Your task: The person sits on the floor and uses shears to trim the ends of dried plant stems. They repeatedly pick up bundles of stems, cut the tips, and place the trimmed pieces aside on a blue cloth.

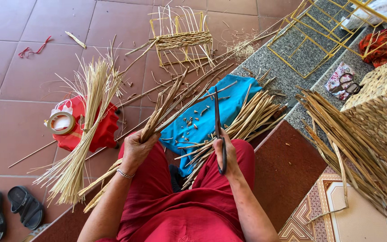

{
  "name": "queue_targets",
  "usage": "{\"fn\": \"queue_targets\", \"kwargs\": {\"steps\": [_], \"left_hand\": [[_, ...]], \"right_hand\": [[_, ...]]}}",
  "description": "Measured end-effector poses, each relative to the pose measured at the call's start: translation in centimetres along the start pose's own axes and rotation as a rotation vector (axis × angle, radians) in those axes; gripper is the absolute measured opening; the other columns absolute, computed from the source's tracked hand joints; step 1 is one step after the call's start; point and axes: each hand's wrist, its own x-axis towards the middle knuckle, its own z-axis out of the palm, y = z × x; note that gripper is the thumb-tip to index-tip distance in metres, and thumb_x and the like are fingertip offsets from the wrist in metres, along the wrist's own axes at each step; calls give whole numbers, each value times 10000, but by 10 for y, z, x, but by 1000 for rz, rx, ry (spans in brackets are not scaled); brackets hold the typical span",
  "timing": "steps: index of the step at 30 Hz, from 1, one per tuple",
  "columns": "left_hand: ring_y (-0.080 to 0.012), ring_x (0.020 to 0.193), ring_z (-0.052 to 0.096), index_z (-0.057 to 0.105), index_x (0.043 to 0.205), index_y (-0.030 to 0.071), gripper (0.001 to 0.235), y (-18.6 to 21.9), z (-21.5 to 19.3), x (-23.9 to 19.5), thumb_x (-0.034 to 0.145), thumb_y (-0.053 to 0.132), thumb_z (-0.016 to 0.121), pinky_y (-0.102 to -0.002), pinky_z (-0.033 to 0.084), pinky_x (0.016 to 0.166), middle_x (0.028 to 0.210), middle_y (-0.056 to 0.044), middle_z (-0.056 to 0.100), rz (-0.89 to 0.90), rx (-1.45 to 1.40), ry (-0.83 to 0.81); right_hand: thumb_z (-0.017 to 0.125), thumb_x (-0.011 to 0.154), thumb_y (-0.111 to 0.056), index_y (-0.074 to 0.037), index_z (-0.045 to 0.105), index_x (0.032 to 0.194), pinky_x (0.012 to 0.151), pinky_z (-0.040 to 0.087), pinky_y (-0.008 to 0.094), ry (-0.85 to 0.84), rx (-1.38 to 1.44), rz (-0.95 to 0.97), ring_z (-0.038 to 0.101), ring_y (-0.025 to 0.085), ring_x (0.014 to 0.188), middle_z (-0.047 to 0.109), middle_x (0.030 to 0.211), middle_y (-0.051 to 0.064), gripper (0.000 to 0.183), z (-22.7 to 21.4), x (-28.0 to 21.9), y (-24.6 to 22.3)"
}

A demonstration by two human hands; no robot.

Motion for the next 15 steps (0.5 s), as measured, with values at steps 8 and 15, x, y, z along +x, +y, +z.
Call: {"fn": "queue_targets", "kwargs": {"steps": [8, 15], "left_hand": [[3, 566, 444, 782, 907, 52, 106, -4, -4, 1, 908, 158, 794, -206, 369, 482, 632, 97, 536, -25, 19, 22], [-6, 547, 474, 774, 930, 64, 112, -7, -9, 3, 902, 172, 779, -211, 382, 463, 631, 82, 573, -44, -68, 2]], "right_hand": [[382, 1095, -526, 4, 588, 1380, 456, 407, 192, 24, -95, -125, 486, -1, 504, 473, 589, -74, 636, 19, 14, 2], [400, 1027, -615, -14, 571, 1383, 415, 377, 210, 1, 310, 49, 437, 26, 491, 498, 678, -46, 719, 17, 9, 11]]}}
